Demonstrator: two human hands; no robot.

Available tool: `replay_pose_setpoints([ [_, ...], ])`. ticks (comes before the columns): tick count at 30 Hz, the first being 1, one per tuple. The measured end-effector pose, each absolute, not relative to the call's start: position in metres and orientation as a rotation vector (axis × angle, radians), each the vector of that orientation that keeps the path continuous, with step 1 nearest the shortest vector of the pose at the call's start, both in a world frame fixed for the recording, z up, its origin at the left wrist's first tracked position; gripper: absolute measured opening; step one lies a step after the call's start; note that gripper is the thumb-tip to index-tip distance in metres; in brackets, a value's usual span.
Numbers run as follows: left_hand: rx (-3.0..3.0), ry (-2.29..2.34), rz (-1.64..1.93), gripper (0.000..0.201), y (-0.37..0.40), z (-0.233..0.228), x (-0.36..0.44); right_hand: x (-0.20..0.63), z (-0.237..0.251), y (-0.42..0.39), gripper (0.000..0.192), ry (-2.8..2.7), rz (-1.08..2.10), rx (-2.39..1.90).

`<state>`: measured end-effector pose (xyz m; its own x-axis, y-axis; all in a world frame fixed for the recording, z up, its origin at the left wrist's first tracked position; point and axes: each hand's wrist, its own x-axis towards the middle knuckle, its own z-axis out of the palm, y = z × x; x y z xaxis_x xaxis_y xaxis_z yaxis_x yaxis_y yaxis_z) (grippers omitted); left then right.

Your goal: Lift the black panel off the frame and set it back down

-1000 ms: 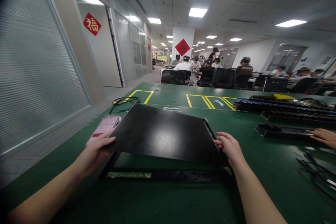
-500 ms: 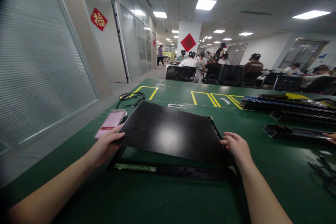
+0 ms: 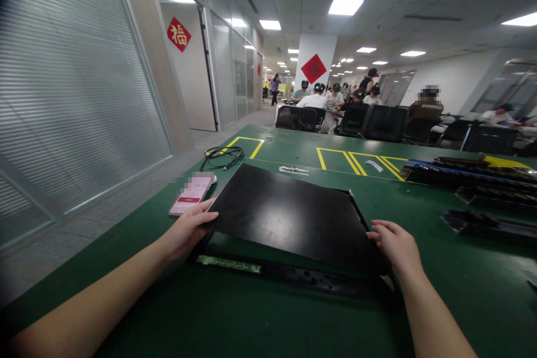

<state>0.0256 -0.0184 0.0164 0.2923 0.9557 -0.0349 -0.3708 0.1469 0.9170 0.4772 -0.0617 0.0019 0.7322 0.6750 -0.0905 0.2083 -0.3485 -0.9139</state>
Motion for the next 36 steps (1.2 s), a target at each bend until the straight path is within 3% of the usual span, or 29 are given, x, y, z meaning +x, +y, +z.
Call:
replay_pose_setpoints([
  [7,0.985,0.714,1.056,0.052,-0.018,0.010,0.025,0.473,0.004,-0.062,0.035,-0.796,0.606,-1.933],
  [11,0.976,0.724,1.058,0.051,-0.019,0.010,0.026,0.480,0.002,-0.063,0.031,-0.900,0.420,-1.997],
  [26,0.879,0.866,1.049,0.031,-0.013,0.009,0.024,0.480,0.000,-0.061,0.029,-1.090,0.367,-2.221],
  [36,0.933,0.850,1.047,0.045,-0.015,0.012,0.025,0.481,0.004,-0.061,0.030,-1.132,0.382,-2.255],
])
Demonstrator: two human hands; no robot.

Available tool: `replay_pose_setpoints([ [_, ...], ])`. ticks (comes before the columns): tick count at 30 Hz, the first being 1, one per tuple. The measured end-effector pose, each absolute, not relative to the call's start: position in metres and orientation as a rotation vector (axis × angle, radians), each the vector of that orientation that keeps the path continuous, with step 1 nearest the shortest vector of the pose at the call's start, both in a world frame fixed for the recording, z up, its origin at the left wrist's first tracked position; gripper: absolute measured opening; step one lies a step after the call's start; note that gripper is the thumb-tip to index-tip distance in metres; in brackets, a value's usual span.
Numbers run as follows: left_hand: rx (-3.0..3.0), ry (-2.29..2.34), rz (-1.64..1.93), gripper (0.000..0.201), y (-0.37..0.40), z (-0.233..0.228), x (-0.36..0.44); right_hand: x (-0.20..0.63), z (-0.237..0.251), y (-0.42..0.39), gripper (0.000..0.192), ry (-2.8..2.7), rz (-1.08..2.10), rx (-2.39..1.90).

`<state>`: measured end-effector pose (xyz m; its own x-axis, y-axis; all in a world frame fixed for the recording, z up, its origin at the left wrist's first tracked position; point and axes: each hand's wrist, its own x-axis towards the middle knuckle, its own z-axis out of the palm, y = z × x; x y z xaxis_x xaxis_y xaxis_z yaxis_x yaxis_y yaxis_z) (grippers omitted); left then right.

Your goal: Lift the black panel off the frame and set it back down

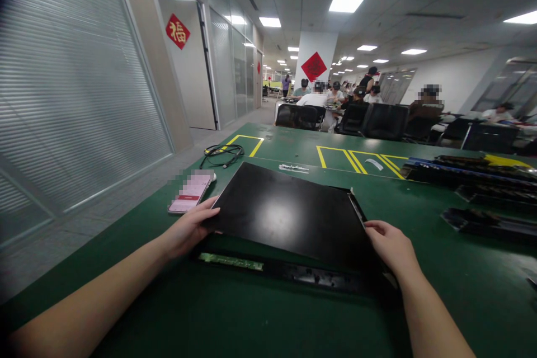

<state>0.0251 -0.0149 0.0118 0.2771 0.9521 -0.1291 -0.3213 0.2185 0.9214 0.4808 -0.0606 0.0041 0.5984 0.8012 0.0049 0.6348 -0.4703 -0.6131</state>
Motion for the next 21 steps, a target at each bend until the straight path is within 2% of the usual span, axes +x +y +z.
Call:
replay_pose_setpoints([
  [11,0.895,0.848,1.087,0.026,-0.011,0.008,0.025,0.495,-0.010,-0.058,0.033,-1.134,0.407,-2.192],
  [18,0.918,0.810,1.066,0.038,-0.013,0.008,0.024,0.491,-0.006,-0.059,0.030,-1.068,0.408,-2.180],
  [21,0.913,0.820,1.076,0.043,-0.013,0.008,0.023,0.491,-0.008,-0.058,0.037,-0.973,0.510,-2.097],
])
